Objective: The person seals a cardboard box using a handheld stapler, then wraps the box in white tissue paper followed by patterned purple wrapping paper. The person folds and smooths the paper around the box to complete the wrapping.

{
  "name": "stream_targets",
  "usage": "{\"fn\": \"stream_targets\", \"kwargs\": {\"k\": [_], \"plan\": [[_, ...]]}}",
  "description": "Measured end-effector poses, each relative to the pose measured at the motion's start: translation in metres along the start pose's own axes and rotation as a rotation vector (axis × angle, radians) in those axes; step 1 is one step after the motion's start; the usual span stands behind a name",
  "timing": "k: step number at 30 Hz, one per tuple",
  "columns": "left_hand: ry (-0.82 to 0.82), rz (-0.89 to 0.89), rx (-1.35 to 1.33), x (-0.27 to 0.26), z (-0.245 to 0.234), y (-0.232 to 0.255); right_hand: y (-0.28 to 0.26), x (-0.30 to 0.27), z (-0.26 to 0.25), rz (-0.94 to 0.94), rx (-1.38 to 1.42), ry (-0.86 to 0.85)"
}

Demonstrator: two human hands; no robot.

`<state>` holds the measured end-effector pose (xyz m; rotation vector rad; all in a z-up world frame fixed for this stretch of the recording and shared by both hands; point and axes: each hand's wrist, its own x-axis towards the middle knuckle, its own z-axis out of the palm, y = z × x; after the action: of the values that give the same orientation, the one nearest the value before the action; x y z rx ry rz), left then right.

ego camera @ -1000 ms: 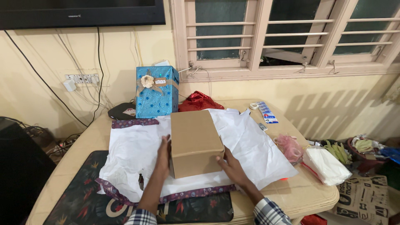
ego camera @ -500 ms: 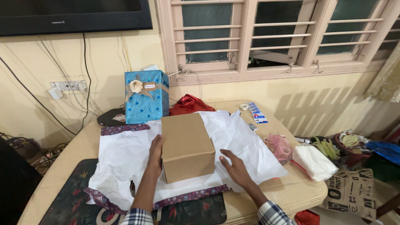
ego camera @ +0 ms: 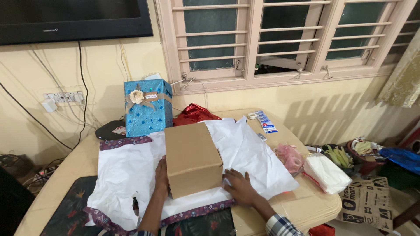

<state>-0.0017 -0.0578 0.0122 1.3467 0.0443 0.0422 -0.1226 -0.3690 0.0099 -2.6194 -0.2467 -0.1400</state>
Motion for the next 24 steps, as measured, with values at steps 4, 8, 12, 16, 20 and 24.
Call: {"fn": "stream_targets", "kwargs": {"k": [4,8,12,16,20,24], "plan": [[0.009,0.025,0.014,0.005,-0.003,-0.003,0.024,0.011,-0.015,-0.025,-0.026,0.504],[0.025,0.024,0.036,0.014,-0.002,-0.007,0.052,0.011,-0.062,0.165,-0.250,0.793],[0.016,0.025,-0.015,0.009,0.000,-0.006,0.066,0.006,-0.094,0.490,-0.352,0.615],[0.002,-0.068,-0.037,-0.008,0.005,0.017,0.077,0.008,-0.107,0.664,-0.273,0.423],[-0.145,-0.029,-0.217,-0.029,0.009,0.042,0.085,0.013,-0.101,0.524,-0.134,0.528],[-0.249,0.065,-0.283,-0.037,0.014,0.053,0.076,0.030,-0.099,0.402,0.165,0.519]]}}
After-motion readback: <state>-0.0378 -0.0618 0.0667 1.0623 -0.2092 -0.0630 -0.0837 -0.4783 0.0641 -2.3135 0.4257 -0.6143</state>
